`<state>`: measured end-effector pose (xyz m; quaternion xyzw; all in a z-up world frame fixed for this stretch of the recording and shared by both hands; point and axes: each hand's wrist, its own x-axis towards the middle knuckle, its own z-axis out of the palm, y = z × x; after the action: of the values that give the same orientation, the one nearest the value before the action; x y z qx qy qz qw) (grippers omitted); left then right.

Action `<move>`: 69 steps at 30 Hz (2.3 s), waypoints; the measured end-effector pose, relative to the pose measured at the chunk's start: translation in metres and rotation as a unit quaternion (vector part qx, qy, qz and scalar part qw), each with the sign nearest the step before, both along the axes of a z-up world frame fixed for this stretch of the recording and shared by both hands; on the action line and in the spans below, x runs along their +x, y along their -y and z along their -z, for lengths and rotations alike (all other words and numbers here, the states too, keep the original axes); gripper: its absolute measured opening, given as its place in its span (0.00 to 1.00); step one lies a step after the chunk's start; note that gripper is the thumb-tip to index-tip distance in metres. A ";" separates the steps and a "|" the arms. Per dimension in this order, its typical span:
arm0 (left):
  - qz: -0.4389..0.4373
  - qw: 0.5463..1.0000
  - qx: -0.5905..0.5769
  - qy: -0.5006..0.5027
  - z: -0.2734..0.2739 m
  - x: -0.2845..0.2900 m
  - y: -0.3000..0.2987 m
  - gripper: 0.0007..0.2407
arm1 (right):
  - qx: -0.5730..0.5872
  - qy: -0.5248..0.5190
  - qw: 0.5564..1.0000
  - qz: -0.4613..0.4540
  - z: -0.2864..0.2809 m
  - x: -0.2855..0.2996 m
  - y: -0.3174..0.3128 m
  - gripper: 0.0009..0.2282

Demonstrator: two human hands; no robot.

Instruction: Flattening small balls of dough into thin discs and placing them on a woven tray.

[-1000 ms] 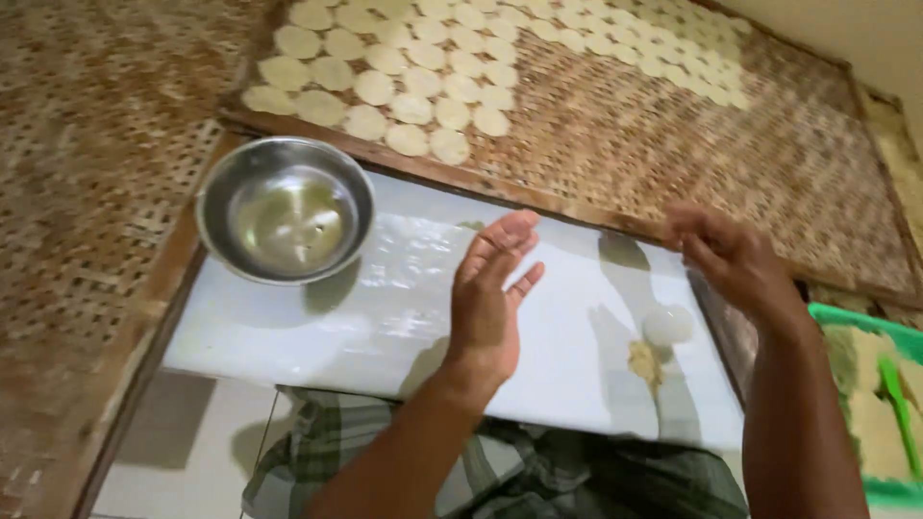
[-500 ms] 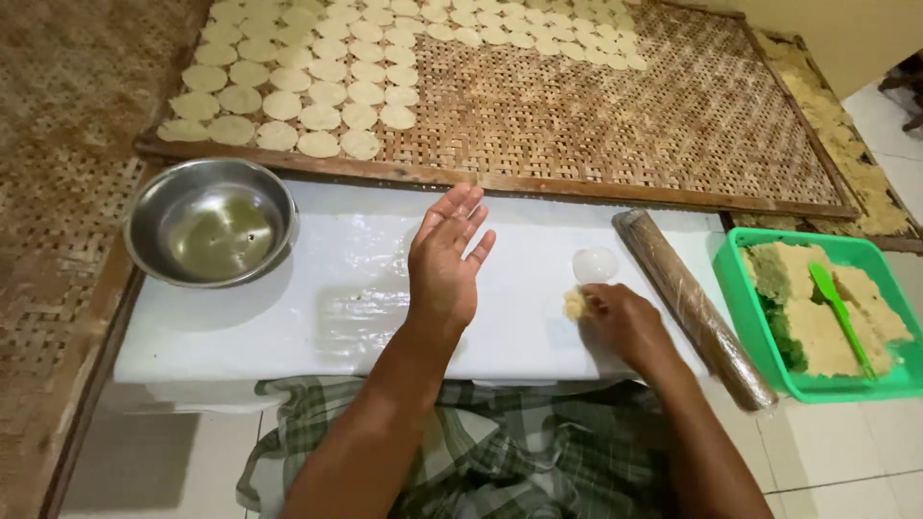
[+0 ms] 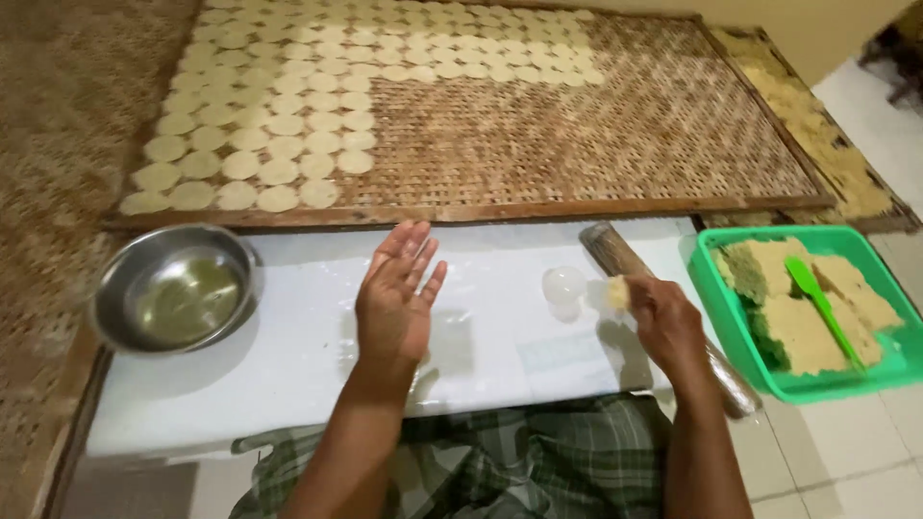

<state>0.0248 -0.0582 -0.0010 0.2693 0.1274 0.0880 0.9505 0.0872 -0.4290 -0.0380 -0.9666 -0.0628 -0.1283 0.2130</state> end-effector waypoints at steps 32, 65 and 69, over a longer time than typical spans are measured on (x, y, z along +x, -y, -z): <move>-0.015 0.993 0.050 -0.105 0.008 0.012 0.005 0.16 | 0.059 0.054 0.996 -0.041 -0.006 -0.015 -0.027 0.15; -0.030 0.992 0.064 -0.109 -0.001 0.010 0.001 0.16 | -0.041 -0.152 0.955 0.250 0.039 0.067 0.368 0.17; -0.032 0.991 0.061 -0.111 0.000 0.010 0.000 0.16 | -0.003 -0.133 0.966 0.224 0.026 0.068 0.354 0.25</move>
<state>0.0350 -0.0587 -0.0010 0.3301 0.2350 0.0957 0.9092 0.1551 -0.7834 -0.0639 -0.9650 0.1835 -0.0432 0.1821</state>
